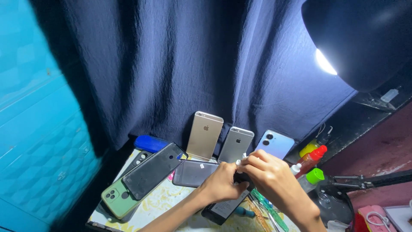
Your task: Cleaning the internal parts of a disassembled smartphone using a cloth and a toothbrush on a repair bench.
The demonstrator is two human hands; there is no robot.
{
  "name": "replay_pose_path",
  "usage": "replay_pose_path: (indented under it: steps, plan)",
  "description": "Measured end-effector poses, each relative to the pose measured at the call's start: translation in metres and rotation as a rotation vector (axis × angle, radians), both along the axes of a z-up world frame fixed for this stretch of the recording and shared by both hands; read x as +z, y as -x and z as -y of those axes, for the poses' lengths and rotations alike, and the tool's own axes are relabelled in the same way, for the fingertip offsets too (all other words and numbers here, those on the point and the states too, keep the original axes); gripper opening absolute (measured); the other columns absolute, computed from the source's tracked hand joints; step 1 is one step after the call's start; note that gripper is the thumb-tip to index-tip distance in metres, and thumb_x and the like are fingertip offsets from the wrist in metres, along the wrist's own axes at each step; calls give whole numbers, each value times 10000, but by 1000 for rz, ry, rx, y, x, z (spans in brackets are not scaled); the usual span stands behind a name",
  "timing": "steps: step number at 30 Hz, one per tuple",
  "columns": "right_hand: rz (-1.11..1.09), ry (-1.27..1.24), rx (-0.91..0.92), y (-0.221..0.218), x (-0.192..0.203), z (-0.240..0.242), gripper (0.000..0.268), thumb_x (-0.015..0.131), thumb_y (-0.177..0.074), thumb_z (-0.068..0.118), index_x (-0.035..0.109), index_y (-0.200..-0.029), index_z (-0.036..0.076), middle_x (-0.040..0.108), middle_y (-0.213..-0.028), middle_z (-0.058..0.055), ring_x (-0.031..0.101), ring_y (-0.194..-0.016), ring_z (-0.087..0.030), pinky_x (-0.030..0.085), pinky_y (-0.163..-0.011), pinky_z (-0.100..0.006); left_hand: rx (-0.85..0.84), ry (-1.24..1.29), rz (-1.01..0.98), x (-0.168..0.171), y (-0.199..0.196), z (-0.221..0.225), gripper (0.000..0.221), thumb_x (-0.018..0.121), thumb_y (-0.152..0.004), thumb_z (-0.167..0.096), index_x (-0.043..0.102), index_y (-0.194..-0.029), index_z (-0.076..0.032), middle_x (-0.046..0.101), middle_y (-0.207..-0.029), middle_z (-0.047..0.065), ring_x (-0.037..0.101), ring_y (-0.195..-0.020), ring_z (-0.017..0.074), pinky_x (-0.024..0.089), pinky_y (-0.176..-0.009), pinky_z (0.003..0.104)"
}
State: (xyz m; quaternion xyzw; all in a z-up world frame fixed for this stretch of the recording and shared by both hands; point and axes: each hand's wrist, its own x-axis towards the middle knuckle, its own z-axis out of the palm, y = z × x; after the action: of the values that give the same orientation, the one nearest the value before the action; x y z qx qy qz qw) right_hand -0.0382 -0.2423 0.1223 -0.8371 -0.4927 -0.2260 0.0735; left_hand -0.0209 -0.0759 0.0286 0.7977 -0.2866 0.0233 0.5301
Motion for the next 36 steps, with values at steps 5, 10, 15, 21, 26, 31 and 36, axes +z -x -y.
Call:
replay_pose_path:
  steps: [5,10,15,21,26,31,36]
  plan:
    - [32,-177,-101,-6,21,18,96,619,-970,71,713,-978,87,726,-985,-39,663,-870,-223,538,-731,-350,46,54,-128,13,8,-1,153,653,-811,-199,612,-884,-70,548,-643,15,437,-553,151,375,-505,368]
    - [-116,-475,-285,-6,24,26,182,585,-983,-12,716,-1100,37,707,-1039,-93,681,-945,-201,501,-861,-308,57,237,-165,7,0,-5,141,643,-816,-180,692,-931,-116,644,-751,-42,483,-631,96,402,-561,294]
    - [-572,-903,-633,-14,15,17,380,374,-1025,91,750,-1081,80,641,-766,-52,414,-556,-115,322,-514,-273,-67,820,-375,-1,-16,-10,227,734,-766,-157,690,-957,-42,699,-843,56,628,-726,157,521,-651,298]
    - [-799,-545,-739,-14,18,-2,466,535,-913,434,807,-1174,160,819,-1162,-31,722,-1072,-156,509,-919,-321,-49,957,-450,9,-11,-12,368,734,-744,-107,729,-1092,11,755,-944,99,686,-796,194,564,-736,327]
    - [-947,-666,-500,-44,-26,12,179,864,-767,209,828,-825,44,750,-719,-34,627,-683,-97,482,-631,-256,-68,928,-473,35,13,-10,373,761,-703,-122,728,-1071,-66,711,-892,50,645,-808,123,530,-747,253]
    - [-1221,-886,-283,-48,-28,22,245,867,-745,143,737,-811,-53,759,-724,-165,715,-635,-244,544,-553,-324,-378,1248,-830,-29,-12,0,263,651,-876,-211,693,-1078,-48,717,-861,115,684,-747,248,570,-704,373]
    - [-1133,-961,-186,-44,-28,23,209,860,-769,141,722,-795,-14,697,-717,-79,628,-630,-151,455,-534,-266,-581,1219,-993,-34,-5,8,898,461,-868,-812,659,-1228,-13,713,-1051,160,693,-876,272,585,-780,378]
